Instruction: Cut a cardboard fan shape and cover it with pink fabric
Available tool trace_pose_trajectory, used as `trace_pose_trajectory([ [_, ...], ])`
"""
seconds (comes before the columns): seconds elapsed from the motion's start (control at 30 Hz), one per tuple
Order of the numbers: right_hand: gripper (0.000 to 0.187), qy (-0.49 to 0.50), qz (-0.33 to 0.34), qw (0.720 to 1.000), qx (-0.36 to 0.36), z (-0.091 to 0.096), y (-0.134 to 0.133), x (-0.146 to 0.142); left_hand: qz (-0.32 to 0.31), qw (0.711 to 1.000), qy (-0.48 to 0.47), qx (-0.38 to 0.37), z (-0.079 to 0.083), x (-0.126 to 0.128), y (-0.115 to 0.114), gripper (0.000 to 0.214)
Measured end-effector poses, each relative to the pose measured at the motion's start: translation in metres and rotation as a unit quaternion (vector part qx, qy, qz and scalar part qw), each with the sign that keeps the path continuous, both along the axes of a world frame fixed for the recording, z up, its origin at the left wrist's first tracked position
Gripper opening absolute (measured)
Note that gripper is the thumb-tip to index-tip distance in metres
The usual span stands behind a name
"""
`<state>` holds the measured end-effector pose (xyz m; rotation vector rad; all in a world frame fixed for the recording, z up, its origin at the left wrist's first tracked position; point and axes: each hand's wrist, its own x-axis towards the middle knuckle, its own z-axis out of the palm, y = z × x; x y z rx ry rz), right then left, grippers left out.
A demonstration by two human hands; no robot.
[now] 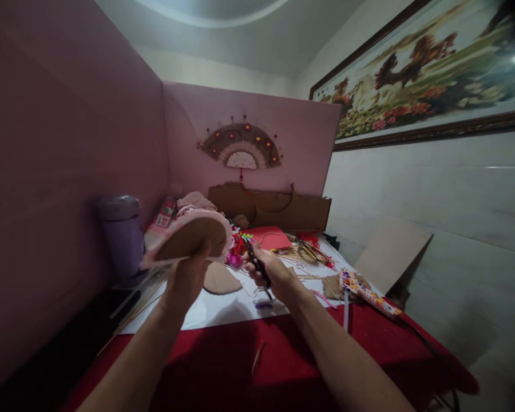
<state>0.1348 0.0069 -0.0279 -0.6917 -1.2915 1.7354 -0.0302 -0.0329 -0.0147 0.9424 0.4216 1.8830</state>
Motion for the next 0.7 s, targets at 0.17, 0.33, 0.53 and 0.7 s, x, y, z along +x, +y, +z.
trace_pose_trajectory([
  [0.17,0.053,-0.017,0.03,0.999,0.026,-0.01,-0.011,-0.015,-0.045,0.992,-0.114,-0.035,0.013,-0.007,-0.004,0.037],
  [0.33,0.055,-0.014,0.067,0.997,0.021,-0.013,-0.022,-0.022,-0.048,0.978,-0.187,-0.079,0.017,-0.014,-0.007,0.036],
  [0.53,0.055,-0.043,0.063,0.997,0.034,-0.017,-0.03,-0.031,-0.051,0.973,-0.219,-0.059,0.017,-0.017,-0.006,0.042],
  [0.7,0.056,-0.024,0.041,0.998,0.039,-0.022,-0.03,-0.036,-0.048,0.965,-0.238,-0.096,0.018,-0.01,-0.007,0.039],
])
